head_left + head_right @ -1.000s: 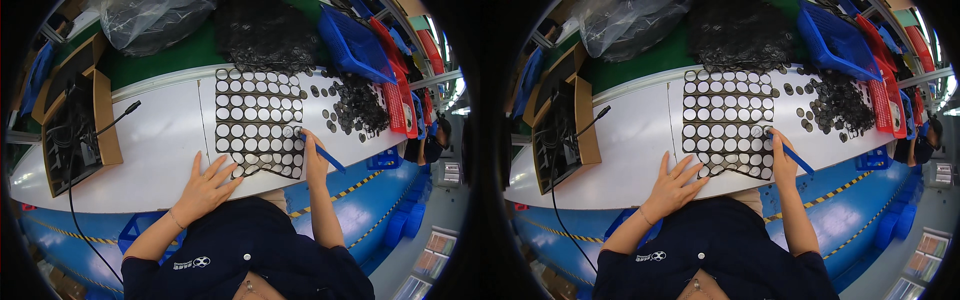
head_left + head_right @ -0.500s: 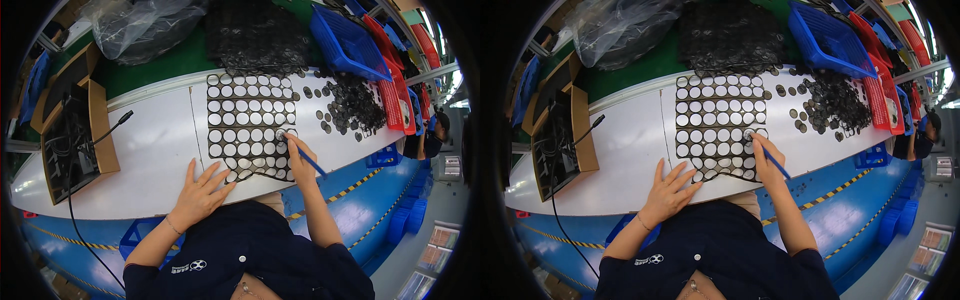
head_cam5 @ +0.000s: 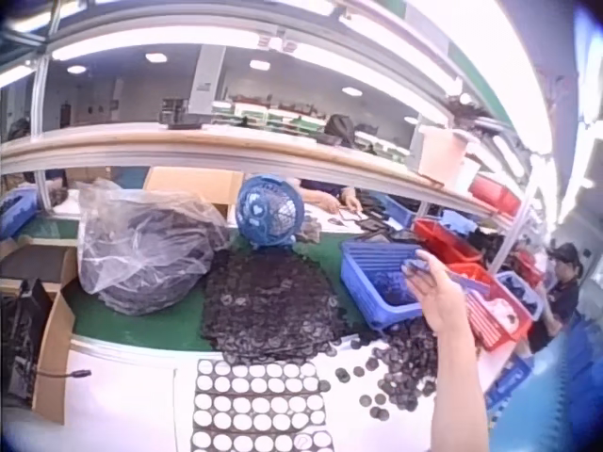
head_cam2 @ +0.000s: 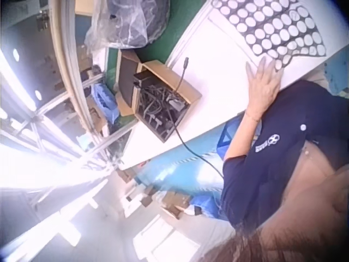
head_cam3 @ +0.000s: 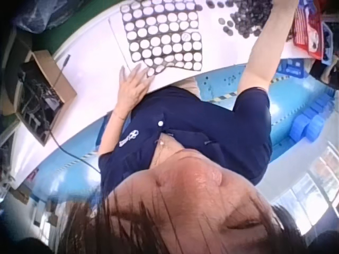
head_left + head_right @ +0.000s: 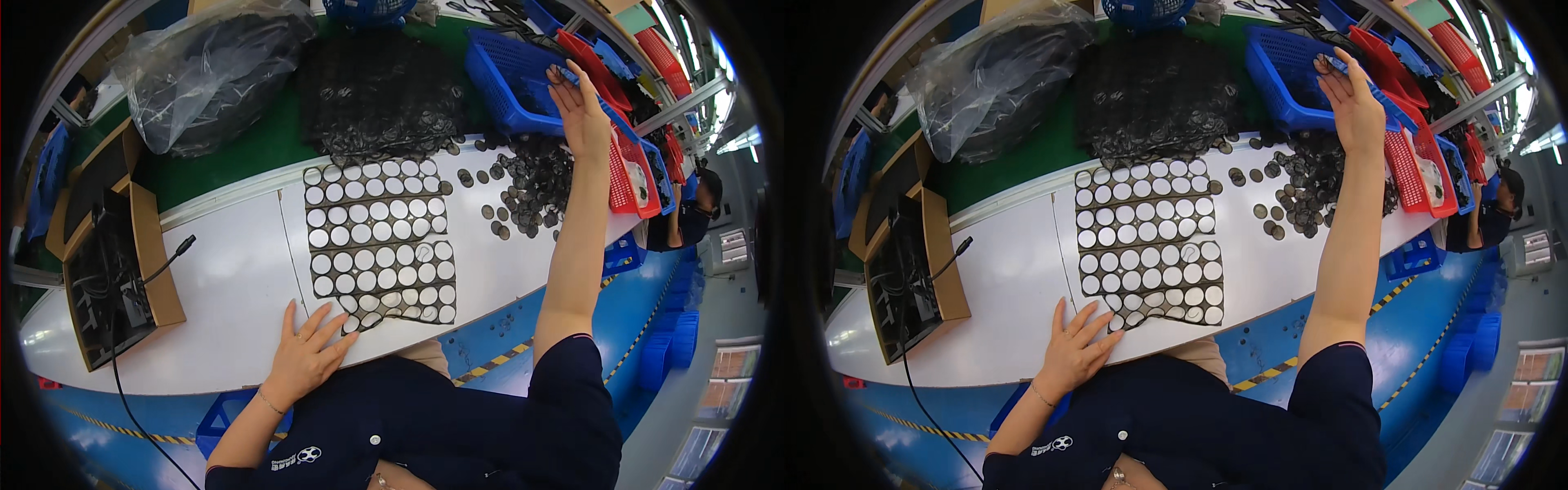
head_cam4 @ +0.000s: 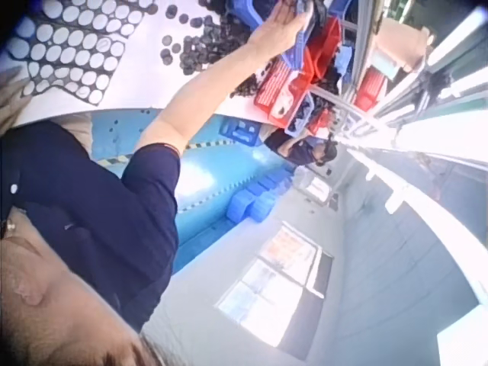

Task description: Manually pushing small circular black rubber seals into a white template grid using a blue handheld tool.

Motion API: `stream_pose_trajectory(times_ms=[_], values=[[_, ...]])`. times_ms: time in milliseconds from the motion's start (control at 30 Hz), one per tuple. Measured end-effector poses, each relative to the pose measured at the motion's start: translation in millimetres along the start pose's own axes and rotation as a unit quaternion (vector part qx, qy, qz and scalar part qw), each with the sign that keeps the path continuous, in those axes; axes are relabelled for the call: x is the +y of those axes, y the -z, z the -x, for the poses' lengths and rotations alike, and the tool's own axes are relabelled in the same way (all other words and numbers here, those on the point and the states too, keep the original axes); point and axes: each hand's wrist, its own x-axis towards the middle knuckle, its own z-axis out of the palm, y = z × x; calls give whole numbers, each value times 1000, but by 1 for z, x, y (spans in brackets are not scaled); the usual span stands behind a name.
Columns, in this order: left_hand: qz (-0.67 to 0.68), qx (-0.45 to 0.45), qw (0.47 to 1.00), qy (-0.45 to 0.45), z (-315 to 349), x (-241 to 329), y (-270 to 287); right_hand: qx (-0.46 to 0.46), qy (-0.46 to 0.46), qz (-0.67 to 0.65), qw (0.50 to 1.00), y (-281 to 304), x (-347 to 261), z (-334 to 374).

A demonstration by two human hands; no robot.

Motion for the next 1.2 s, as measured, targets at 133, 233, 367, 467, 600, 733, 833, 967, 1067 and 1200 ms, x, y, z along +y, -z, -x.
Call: stream_pose_trajectory(times_ms=[133,233,367,467,600,733,833,967,1067,1200], values=[[-3,-1,1000,5,0,0,-1,-75,-45,535,840,68,76,-91],[3,-4,1000,21,-3,2,-2,-7,-93,568,818,80,80,-109],[10,-16,999,43,-4,6,1,32,-155,477,865,67,74,-101],[12,-19,999,39,-5,5,2,33,-162,459,873,89,78,-103],[8,-22,999,38,-5,6,4,152,-154,209,954,85,73,-96],[6,-19,999,39,-4,6,6,139,-146,25,979,37,54,-60],[13,-16,999,28,-9,3,1,21,-191,-21,981,11,57,8],[27,-3,999,33,-3,3,0,-131,-224,329,908,-52,73,133],[24,-3,999,33,-2,3,1,-210,-215,395,868,-67,81,176],[26,0,999,30,-2,1,-3,-332,-170,401,837,-73,75,192]])
